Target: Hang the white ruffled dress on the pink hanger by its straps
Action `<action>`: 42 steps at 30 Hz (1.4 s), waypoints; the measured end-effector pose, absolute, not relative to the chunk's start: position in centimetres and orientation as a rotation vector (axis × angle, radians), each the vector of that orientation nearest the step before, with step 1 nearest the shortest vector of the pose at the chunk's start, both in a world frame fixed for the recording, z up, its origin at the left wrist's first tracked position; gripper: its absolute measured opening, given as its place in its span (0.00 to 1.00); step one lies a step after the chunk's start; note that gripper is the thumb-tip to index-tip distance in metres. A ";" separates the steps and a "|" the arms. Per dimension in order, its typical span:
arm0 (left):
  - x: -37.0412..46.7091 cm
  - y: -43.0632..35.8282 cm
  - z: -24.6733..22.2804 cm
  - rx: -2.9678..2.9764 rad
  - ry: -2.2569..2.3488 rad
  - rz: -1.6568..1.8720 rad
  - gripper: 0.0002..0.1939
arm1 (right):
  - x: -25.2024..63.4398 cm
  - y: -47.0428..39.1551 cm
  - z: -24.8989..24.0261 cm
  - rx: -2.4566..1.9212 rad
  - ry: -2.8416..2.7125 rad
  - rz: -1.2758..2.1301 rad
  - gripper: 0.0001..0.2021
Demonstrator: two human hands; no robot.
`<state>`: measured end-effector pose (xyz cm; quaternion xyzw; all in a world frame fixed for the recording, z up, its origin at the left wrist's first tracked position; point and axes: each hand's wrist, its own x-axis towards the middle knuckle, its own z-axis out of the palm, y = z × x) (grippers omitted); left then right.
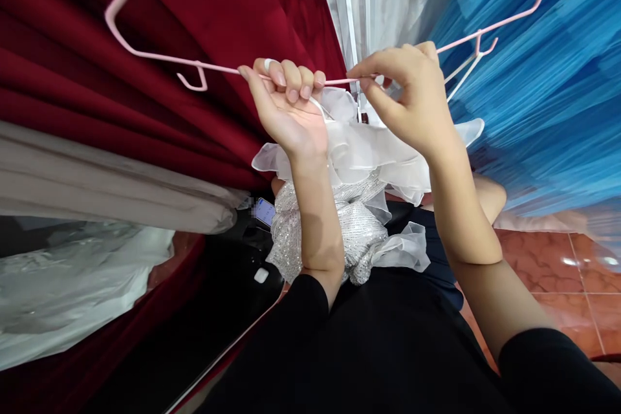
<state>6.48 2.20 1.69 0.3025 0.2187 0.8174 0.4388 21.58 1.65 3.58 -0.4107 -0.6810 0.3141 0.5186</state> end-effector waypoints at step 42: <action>-1.5 -1.2 3.5 0.999 0.738 2.444 0.13 | 19.9 2.0 3.4 -0.998 -1.810 0.268 0.07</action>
